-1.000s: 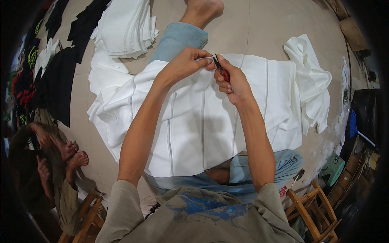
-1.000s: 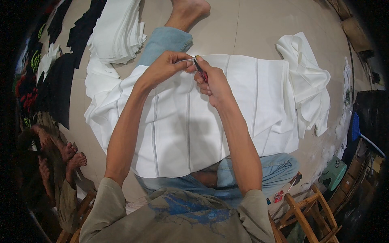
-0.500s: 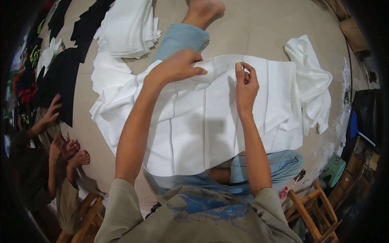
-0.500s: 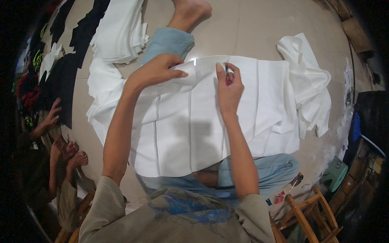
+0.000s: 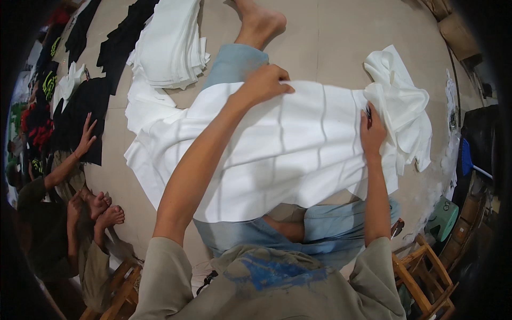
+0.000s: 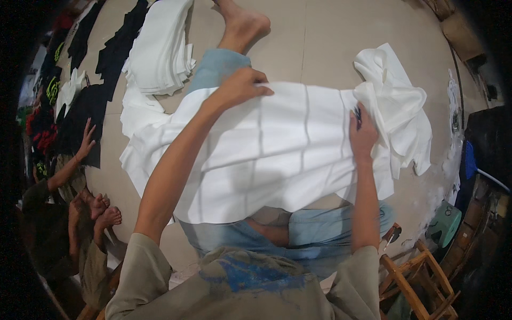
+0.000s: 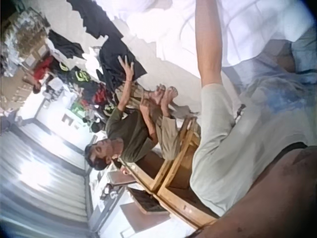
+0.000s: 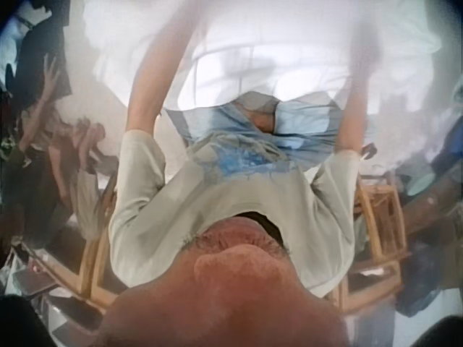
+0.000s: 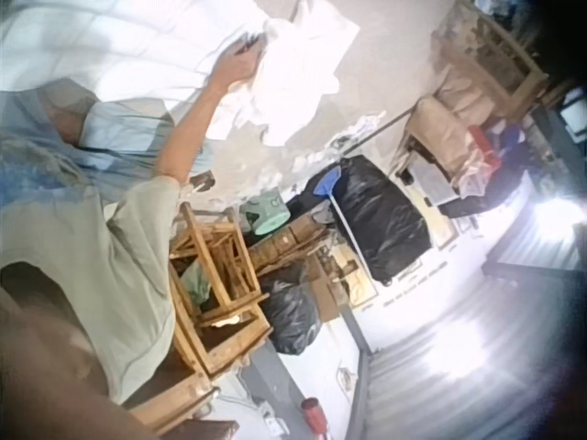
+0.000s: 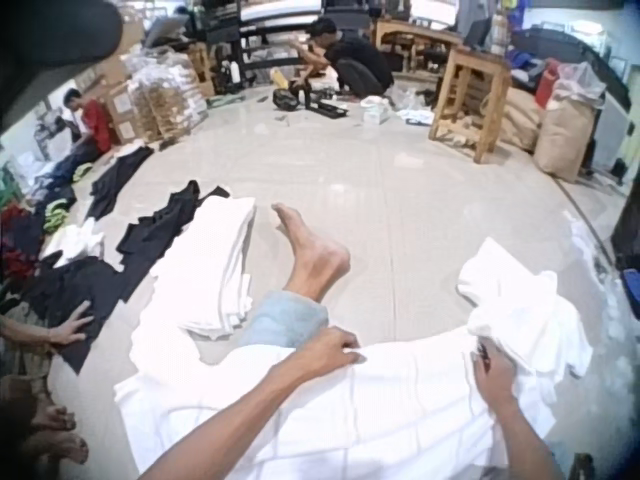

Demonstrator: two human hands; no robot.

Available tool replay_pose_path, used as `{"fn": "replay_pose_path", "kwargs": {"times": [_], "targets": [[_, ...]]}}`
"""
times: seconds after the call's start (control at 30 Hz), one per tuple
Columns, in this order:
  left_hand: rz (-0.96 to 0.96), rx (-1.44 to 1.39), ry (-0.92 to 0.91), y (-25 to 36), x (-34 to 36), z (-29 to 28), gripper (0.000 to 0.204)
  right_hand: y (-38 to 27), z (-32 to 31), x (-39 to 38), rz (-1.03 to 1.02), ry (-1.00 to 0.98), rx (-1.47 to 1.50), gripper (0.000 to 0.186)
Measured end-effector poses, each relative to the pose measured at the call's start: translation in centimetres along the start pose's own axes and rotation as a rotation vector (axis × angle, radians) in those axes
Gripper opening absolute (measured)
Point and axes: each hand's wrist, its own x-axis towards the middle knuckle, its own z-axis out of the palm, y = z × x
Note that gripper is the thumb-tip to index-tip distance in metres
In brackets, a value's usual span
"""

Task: The person sits on the floor and uses a red utility knife to cut a large white fabric sheet along pre-marked lines. They repeatedly adjust the fabric and cut along the seams, separating the material into distinct sections.

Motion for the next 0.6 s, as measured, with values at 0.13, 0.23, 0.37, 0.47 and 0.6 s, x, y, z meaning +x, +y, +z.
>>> {"fn": "replay_pose_path", "kwargs": {"times": [0.13,0.23,0.37,0.47,0.6], "targets": [[-0.057,-0.188,-0.192,-0.4,-0.5,-0.2,0.035,-1.7,-1.8,-0.1,0.062,0.057,0.209,0.036],[-0.185,-0.331,-0.199,-1.4,-2.7,-0.7,0.029,-8.5,-0.7,-1.9,0.379,-0.146,0.589,0.050],[-0.233,-0.388,-0.163,-1.8,-3.7,-0.9,0.026,-18.4,1.2,-2.5,0.532,-0.717,1.258,0.055],[-0.213,-0.387,-0.129,-1.7,-3.7,-0.7,0.026,-22.5,2.1,-1.7,0.718,-0.793,1.344,0.053],[-0.188,-0.424,-0.093,-1.8,-3.8,-0.5,0.027,-23.7,2.6,-1.7,0.725,-0.801,1.284,0.052]]}}
